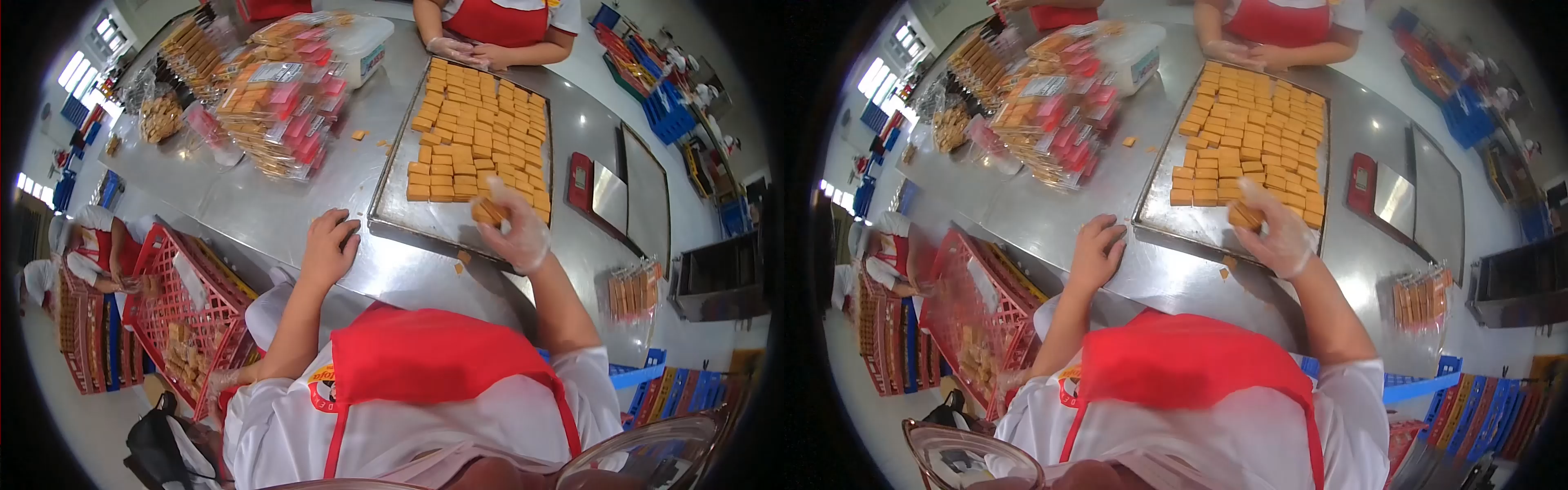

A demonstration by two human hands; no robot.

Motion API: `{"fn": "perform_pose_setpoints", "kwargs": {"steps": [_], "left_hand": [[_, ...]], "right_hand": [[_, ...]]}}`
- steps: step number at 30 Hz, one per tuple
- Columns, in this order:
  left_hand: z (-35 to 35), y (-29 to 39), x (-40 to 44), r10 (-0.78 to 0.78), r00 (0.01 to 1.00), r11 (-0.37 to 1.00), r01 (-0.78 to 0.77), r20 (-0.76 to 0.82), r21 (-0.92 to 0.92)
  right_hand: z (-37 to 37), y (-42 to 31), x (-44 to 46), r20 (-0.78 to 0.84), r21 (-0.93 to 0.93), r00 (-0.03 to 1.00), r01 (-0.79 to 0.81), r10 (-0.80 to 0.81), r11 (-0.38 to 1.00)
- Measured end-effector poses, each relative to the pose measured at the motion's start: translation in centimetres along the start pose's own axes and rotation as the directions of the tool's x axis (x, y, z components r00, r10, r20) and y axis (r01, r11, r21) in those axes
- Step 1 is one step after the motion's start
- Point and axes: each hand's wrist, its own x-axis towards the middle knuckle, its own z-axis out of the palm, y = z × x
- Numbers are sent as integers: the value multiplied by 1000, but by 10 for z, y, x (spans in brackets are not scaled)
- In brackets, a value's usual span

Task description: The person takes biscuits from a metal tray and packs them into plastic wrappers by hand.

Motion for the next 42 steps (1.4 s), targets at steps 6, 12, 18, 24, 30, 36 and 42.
{"fn": "perform_pose_setpoints", "kwargs": {"steps": [6,12,18,24,30,36,42], "left_hand": [[-3,-12,-7,-25,995,988,10,-97,-152],[-8,-14,-14,-218,971,928,175,-99,-329],[-5,-16,-17,-161,977,953,116,-142,-281],[-8,-15,-16,-138,982,955,97,-130,-279],[-9,-15,-17,-151,982,951,112,-117,-289],[-7,-16,-17,-185,976,940,141,-117,-312],[-7,-11,-16,-234,965,925,184,-118,-332]], "right_hand": [[41,-18,58,210,-169,974,-52,87,984],[69,-19,70,349,-340,929,0,126,941],[68,-19,70,308,-264,949,17,67,964],[63,-36,87,444,-320,876,-44,191,946],[75,-12,74,313,-68,949,-3,25,998],[70,-22,65,460,-151,881,203,-113,967],[62,-6,66,443,-280,891,243,-100,929]]}}
